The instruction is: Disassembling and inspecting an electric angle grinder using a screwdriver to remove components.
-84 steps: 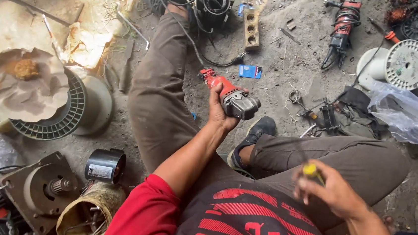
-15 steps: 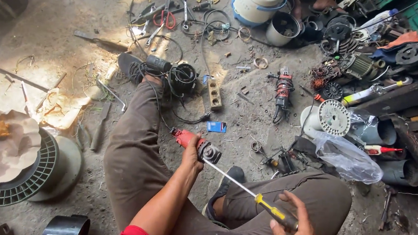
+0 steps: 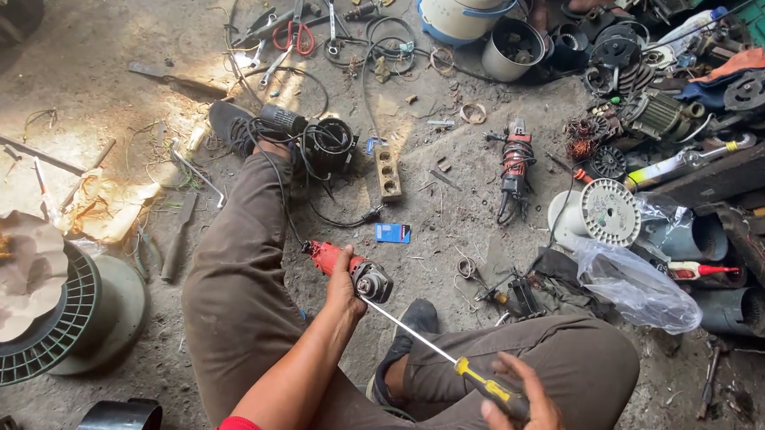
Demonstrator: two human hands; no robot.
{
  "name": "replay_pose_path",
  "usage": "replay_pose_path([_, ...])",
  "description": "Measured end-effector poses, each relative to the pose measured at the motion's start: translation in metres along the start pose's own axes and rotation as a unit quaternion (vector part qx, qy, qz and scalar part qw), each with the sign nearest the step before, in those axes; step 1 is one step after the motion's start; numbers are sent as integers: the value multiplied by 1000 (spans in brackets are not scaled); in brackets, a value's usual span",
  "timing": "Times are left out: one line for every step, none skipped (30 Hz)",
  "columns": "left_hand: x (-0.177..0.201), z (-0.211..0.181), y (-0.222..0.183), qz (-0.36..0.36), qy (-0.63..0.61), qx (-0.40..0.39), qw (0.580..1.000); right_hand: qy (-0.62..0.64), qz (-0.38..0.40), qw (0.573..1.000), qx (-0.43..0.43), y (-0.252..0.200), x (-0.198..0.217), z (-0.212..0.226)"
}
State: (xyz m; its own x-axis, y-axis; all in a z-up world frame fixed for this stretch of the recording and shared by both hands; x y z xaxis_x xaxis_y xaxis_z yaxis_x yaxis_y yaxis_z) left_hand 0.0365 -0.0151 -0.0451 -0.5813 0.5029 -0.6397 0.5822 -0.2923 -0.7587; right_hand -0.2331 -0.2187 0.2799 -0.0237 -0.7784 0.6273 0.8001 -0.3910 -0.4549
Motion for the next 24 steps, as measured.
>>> replay_pose_path([1, 0, 3, -1, -2, -3, 1000, 0, 2, 1000, 2, 2, -1, 1])
replay_pose_path([3, -1, 6, -5, -9, -13, 1000, 14, -27, 999, 10, 3, 1, 2])
replay_pose_path([8, 1, 7, -11, -13, -19, 1000, 30, -59, 998, 13, -1, 2, 0])
replay_pose_path([9, 2, 8, -13, -11, -18, 1000, 32, -59, 998, 11, 1, 4, 4])
replay_pose_path([12, 2, 9, -25, -2, -24, 999, 11, -54, 998, -19, 4, 5, 3])
replay_pose_path([15, 2, 10, -38, 6, -29, 999, -10, -49, 998, -49, 6, 5, 3])
replay_pose_path([14, 3, 9, -40, 6, -31, 999, -9, -46, 998, -49, 8, 9, -1])
replay_pose_path([11, 3, 9, -23, 8, -28, 999, 98, -14, 995, 0, 12, 8, 1])
replay_pose_path([17, 6, 4, -12, 9, -23, 1000, 204, 22, 978, 43, 9, 6, 0])
replay_pose_path([7, 5, 19, -21, 9, -23, 999, 205, 28, 978, 37, 19, 8, 12])
replay_pose_path([13, 6, 20, 17, 0, -37, 999, 75, -53, 996, 23, 12, 17, 18])
replay_pose_path([22, 7, 24, 55, -9, -51, 997, -60, -128, 990, 10, 6, 23, 26])
replay_pose_path([36, 8, 13, 18, -10, -46, 999, -64, -98, 993, -12, -1, 24, 31])
replay_pose_path([35, 11, 7, 29, -21, -39, 999, 25, -46, 998, 26, -6, 21, 43])
replay_pose_path([6, 4, 22, 55, -33, -38, 997, 118, -5, 990, 75, 7, 20, 62])
replay_pose_path([20, 5, 4, 33, -36, -41, 998, 118, 13, 991, 63, -3, 15, 61])
replay_pose_path([12, 4, 0, 9, -27, -22, 999, 87, -27, 994, 57, -4, 20, 62])
replay_pose_path([3, 3, -5, -16, -17, -2, 1000, 56, -67, 995, 51, -6, 27, 64])
replay_pose_path([2, 2, -4, -17, -16, 0, 1000, 56, -68, 995, 48, -3, 28, 64])
replay_pose_path([0, 1, -3, -4, -30, -4, 1000, 40, -56, 997, 33, 0, 28, 62])
replay_pose_path([-5, 2, -1, 11, -45, -7, 999, 23, -47, 998, 19, 4, 29, 60])
replay_pose_path([1, 8, 2, 12, -45, -3, 999, 21, -50, 998, 17, -2, 28, 58])
replay_pose_path([7, 9, 6, 5, -52, 0, 999, 58, -42, 996, 50, -2, 26, 62])
replay_pose_path([13, 10, 11, -2, -58, 2, 998, 95, -33, 992, 82, -3, 24, 67])
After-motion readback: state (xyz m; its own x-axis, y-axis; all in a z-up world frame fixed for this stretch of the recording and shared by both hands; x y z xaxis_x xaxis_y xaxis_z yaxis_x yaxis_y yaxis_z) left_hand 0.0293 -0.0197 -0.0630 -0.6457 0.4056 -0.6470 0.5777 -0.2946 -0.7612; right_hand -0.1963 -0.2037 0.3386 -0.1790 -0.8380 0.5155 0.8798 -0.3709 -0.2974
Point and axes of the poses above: each hand's wrist, its own y-axis towards the middle knuckle, its own x-axis out of the back of the hand, z = x × y, the point moved 7 cm from there along y, towards the middle knuckle, and after that the axes turned 3 degrees about z, right-handed, at the moved point
